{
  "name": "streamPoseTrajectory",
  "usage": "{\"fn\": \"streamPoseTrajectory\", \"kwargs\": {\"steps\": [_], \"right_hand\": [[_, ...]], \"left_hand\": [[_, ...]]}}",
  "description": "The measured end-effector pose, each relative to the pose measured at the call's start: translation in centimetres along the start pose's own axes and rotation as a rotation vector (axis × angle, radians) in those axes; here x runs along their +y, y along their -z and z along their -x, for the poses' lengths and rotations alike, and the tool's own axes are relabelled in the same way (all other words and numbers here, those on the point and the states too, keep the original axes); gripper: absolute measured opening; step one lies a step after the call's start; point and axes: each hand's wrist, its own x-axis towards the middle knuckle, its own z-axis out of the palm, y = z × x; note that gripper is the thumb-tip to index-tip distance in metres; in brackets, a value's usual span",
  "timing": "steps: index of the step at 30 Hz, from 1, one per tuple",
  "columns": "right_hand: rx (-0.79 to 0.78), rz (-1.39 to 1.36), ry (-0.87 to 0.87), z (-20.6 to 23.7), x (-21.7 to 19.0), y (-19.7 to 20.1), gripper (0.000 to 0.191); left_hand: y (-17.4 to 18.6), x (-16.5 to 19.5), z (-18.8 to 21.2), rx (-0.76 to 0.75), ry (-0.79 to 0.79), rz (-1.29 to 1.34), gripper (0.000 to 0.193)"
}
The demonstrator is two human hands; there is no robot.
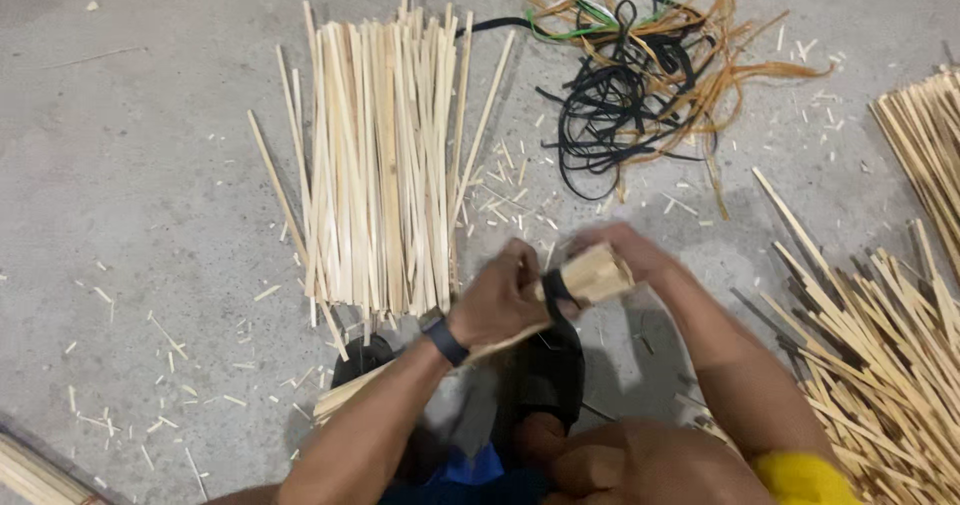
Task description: The person sits on the floor gathering loose thin wooden sticks into a bundle, taps the bundle against the floor to align the ends, wraps a rubber band around it, and sets the finished bundle aside with other completed bundles, then starts gathering the next batch of sticks.
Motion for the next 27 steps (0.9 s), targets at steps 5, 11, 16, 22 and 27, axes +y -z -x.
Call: {"fn": "streamPoseTrajectory", "kwargs": {"steps": [5, 11, 16, 22, 27], "right_hand": [[-0.211, 1.502, 0.704, 1.7, -9.6, -4.7, 0.020], [-0.025, 1.369, 0.566, 8.5, -12.4, -8.2, 0.012], [0.150, 1.042, 0.803, 9.6, -9.4, -7.4, 0.005], [0.117, 1.094, 0.724, 9.8, -7.6, -6.4, 0.008], [0.175, 1.090, 1.065, 10.5, -7.8, -7.1, 0.013]], "left_hand": [[-2.4, 0.1, -1.9, 0.062, -0.320, 0.157, 0.069], [0.3, -2.3, -4.1, 0.218, -0.187, 0.170, 0.052], [0.5, -2.7, -4.1, 0.083, -0.179, 0.322, 0.049], [0.8, -2.3, -3.7, -0.012, -0.055, 0.412, 0.052], [1.4, -2.2, -3.5, 0.053, 0.021, 0.258, 0.053]]}}
